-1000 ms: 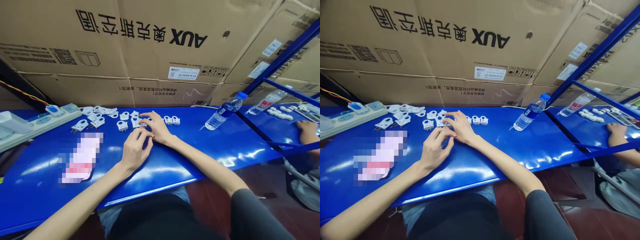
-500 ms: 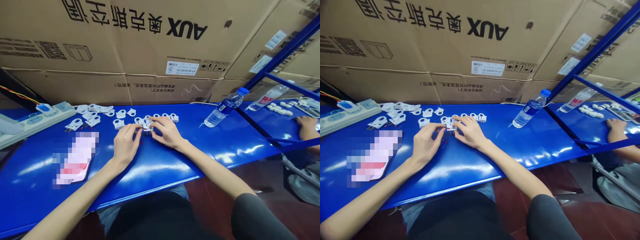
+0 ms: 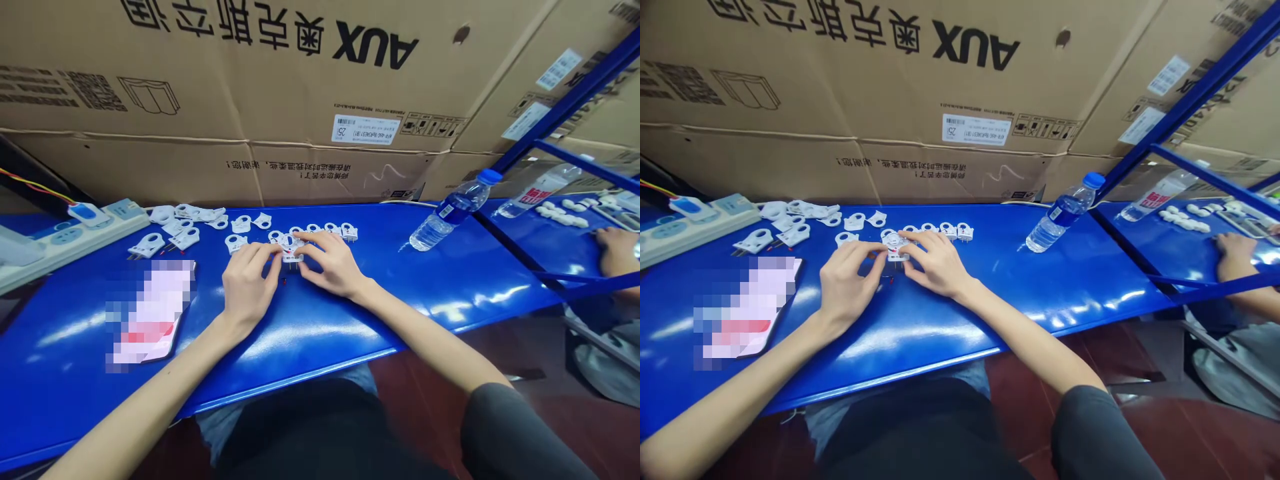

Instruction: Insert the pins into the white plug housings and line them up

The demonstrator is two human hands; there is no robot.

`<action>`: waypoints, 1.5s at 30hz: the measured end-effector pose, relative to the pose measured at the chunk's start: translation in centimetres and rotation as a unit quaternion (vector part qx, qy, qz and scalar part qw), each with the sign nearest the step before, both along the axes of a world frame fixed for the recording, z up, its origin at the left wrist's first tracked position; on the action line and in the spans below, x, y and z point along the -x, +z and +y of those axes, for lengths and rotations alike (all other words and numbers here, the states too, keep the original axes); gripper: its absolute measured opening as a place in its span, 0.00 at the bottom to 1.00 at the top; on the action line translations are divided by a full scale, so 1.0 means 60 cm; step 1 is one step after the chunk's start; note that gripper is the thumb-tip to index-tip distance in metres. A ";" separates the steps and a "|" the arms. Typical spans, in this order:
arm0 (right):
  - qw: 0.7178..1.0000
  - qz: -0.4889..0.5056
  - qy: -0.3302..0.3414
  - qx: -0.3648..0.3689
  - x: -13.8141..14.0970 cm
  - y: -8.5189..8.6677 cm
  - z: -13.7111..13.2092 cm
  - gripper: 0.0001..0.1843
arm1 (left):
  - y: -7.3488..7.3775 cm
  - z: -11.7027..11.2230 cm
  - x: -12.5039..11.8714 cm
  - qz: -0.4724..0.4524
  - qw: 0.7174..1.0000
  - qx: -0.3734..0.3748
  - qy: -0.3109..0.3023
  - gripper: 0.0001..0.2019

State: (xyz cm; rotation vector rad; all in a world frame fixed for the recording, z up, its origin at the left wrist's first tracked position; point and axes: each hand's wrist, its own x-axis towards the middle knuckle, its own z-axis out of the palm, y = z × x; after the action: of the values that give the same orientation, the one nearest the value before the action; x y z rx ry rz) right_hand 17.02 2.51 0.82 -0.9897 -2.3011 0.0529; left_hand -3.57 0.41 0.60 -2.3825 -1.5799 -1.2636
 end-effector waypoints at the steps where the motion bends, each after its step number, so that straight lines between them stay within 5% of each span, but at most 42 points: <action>1: 1.000 0.001 0.002 -0.001 0.000 -0.001 0.000 0.11 | 0.000 -0.001 -0.001 0.003 1.000 -0.004 0.006 0.09; 30: 0.996 0.039 0.022 -0.074 0.003 -0.006 0.000 0.08 | -0.008 0.005 0.002 0.030 0.992 -0.124 0.017 0.07; 45: 0.993 0.116 0.020 0.006 0.006 -0.004 -0.005 0.08 | -0.009 0.002 -0.001 0.040 0.997 -0.060 -0.004 0.07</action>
State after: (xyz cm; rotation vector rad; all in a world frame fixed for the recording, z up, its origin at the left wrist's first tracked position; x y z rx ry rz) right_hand 16.66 2.19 0.57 -0.8940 -2.1091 0.1894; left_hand -3.54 0.50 0.06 -2.3366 -1.4320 -1.2118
